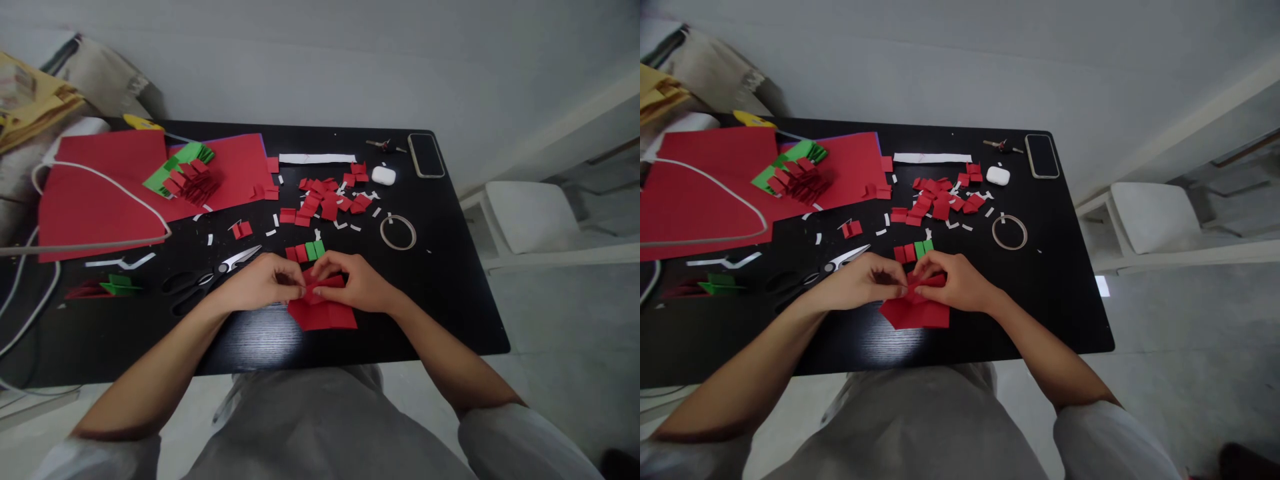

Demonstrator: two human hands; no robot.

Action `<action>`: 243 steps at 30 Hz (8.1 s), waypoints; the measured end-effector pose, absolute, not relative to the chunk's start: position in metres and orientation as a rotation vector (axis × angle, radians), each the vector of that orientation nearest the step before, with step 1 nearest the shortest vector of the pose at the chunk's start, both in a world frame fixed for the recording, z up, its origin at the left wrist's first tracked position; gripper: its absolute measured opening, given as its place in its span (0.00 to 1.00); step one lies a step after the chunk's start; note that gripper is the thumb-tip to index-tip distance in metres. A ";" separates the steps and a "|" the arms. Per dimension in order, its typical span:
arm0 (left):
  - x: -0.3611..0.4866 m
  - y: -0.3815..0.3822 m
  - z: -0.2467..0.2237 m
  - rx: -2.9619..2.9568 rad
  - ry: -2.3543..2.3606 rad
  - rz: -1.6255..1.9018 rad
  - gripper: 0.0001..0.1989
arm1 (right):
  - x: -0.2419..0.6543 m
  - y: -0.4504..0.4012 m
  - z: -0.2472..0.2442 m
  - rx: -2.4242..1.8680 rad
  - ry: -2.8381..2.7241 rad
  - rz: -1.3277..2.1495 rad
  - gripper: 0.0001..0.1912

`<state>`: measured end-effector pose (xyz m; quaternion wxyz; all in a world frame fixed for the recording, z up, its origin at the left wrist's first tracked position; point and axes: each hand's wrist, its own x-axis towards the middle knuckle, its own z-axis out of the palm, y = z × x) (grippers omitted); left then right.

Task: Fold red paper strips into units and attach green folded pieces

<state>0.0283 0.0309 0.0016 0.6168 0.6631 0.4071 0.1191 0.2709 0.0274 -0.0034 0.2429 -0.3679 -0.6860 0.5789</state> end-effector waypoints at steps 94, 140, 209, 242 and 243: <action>0.042 0.019 -0.007 2.271 0.901 1.265 0.18 | 0.263 0.030 -0.011 -1.035 -1.043 1.646 0.17; 0.044 0.019 -0.003 2.002 1.018 1.156 0.02 | 0.259 0.018 -0.010 -0.965 -1.415 1.344 0.03; 0.028 0.024 0.005 2.297 0.759 0.865 0.22 | 0.266 0.029 -0.007 -1.033 -1.324 1.755 0.12; 0.027 0.020 0.007 2.271 0.784 0.897 0.08 | 0.266 0.025 -0.003 -1.013 -1.469 1.668 0.12; 0.027 0.020 0.007 2.278 0.785 0.899 0.07 | 0.266 0.025 -0.002 -1.012 -1.457 1.673 0.11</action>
